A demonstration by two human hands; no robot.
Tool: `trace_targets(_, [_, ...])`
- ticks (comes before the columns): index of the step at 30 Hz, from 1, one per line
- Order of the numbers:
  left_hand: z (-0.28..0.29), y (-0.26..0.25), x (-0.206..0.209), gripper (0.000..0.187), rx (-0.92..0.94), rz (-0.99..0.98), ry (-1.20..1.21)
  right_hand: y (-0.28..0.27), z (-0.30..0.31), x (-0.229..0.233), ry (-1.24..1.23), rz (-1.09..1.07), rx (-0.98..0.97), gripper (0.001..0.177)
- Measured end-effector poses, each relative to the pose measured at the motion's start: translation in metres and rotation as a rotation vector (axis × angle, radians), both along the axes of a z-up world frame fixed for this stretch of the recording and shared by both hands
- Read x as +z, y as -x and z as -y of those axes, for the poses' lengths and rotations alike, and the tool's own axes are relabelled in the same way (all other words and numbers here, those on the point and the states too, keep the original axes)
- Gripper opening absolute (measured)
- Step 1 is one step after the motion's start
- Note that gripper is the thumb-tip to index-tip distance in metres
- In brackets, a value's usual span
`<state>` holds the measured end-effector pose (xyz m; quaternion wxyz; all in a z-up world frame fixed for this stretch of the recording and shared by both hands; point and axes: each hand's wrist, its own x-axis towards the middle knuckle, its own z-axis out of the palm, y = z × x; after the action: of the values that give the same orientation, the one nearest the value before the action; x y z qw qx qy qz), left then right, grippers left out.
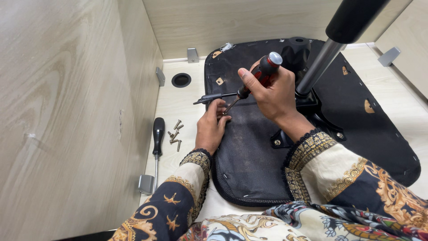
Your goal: The person uses a screwdriver to fasten screws into the underside of an office chair seat, securing the seat to its central support column. The person repeatedly picks up screws and tightens them in sequence.
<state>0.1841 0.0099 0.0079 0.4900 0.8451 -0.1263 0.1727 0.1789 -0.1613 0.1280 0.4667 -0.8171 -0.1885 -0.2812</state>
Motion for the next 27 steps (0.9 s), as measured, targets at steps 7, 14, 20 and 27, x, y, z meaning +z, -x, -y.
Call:
trace_targets(7, [-0.006,-0.001,-0.006,0.029,-0.045,-0.063,0.196,0.003,-0.001,0.000,0.033,-0.005,-0.016,0.031])
trace_targets(14, [-0.009,-0.008,-0.011,0.017,-0.053,-0.079,0.179,0.002,-0.003,0.003,0.034,-0.010,-0.002,0.030])
trace_targets(20, [-0.013,-0.016,-0.008,0.019,-0.104,-0.121,0.191,0.000,-0.007,0.003,0.094,0.043,0.004,0.030])
trace_targets(27, [-0.015,-0.018,-0.012,0.021,-0.102,-0.178,0.248,0.001,-0.008,0.003,0.113,0.033,-0.003,0.031])
